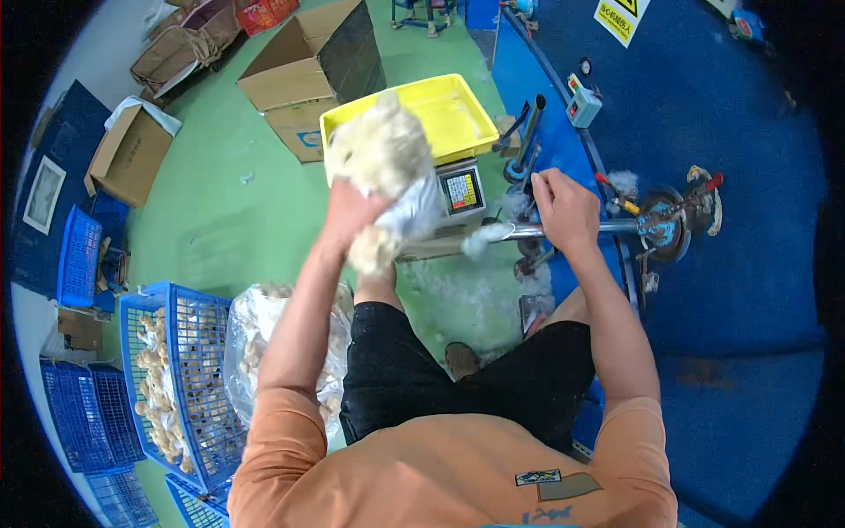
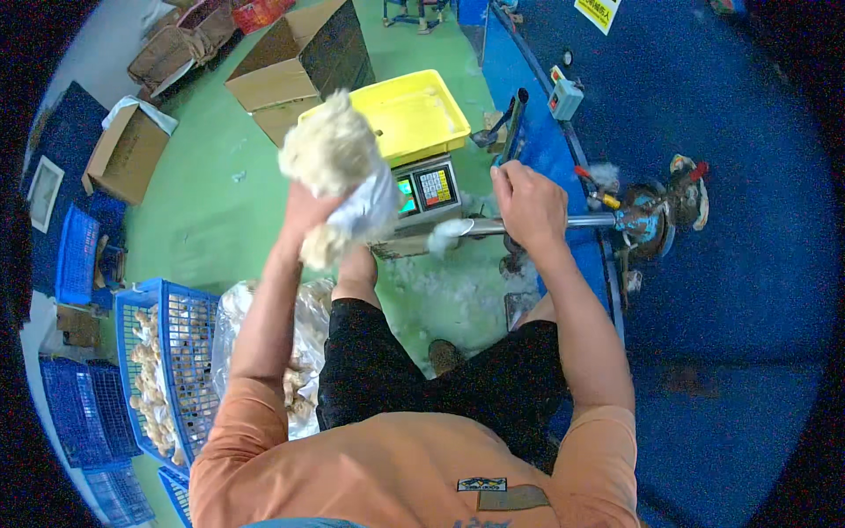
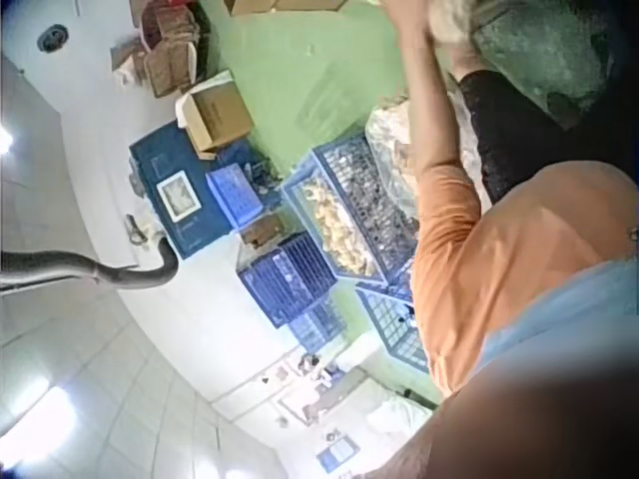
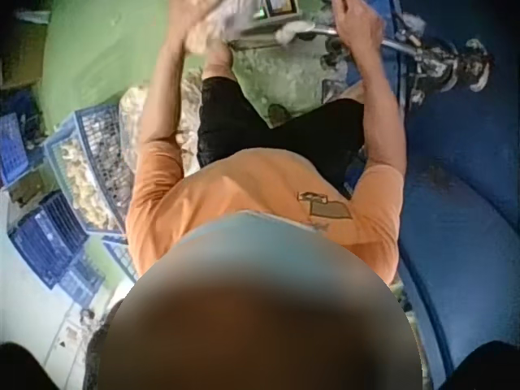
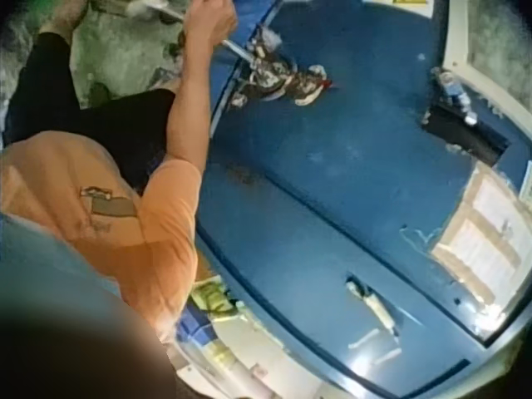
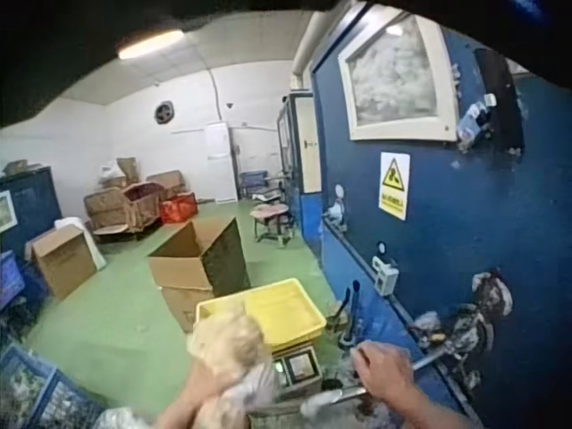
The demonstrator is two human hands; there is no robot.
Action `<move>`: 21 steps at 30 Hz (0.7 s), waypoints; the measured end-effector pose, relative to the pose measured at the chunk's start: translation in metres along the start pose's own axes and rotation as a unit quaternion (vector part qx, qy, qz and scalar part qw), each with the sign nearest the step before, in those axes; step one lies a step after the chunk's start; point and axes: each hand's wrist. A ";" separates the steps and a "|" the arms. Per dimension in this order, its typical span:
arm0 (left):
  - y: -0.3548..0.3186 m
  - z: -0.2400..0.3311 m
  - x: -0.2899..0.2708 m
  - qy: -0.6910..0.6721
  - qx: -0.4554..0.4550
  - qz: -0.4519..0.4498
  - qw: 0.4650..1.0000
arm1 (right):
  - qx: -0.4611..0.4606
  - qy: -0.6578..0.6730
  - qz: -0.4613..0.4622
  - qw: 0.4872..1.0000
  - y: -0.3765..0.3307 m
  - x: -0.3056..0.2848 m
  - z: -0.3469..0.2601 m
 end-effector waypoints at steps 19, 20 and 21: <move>-0.068 -0.021 0.146 -0.026 0.004 -0.143 0.989 | 0.067 -0.030 -0.067 0.995 -0.002 -0.003 -0.009; -0.065 -0.015 0.149 -0.026 0.004 -0.141 0.990 | 0.066 -0.029 -0.067 0.995 -0.003 -0.003 -0.008; -0.062 -0.007 0.151 0.020 0.038 -0.137 0.990 | 0.067 -0.027 -0.073 0.995 -0.006 -0.004 -0.006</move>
Point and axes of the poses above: each hand's wrist, its own y-axis towards the middle knuckle, its own x-axis out of the palm, z = x × y, and after that the axes turned 5 degrees about -y, right-handed
